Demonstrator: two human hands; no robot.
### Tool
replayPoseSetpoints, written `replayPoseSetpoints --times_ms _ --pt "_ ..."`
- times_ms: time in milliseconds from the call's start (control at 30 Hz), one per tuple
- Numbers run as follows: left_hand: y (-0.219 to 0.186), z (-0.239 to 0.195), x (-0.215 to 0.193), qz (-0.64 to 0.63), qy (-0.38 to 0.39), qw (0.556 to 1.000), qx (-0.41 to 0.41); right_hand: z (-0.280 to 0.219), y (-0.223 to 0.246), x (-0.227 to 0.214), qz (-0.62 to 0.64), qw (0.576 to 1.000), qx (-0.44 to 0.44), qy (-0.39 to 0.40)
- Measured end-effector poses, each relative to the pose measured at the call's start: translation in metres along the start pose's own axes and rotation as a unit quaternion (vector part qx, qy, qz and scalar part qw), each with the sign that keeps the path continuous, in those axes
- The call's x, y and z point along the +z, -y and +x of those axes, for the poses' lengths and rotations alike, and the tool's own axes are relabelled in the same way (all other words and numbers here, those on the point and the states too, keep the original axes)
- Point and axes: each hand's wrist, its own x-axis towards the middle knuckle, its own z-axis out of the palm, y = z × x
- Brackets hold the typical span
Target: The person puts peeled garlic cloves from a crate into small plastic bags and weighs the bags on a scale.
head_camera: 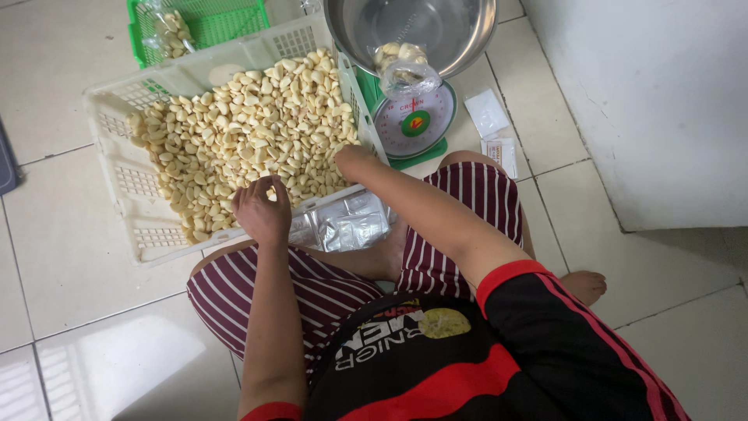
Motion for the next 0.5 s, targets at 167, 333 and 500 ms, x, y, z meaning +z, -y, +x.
replayPoseSetpoints --times_ms 167,333,500 --pt "0.001 -0.002 0.005 -0.019 -0.001 1.0 -0.009 -0.002 0.001 -0.001 0.032 0.999 0.005 0.019" --pt "0.001 -0.001 0.002 -0.029 -0.006 1.0 -0.009 -0.01 -0.006 -0.013 0.06 0.998 -0.003 -0.002" --pt "0.005 -0.005 0.007 -0.025 -0.011 1.0 -0.004 -0.047 -0.009 -0.028 0.151 0.984 -0.054 -0.074"
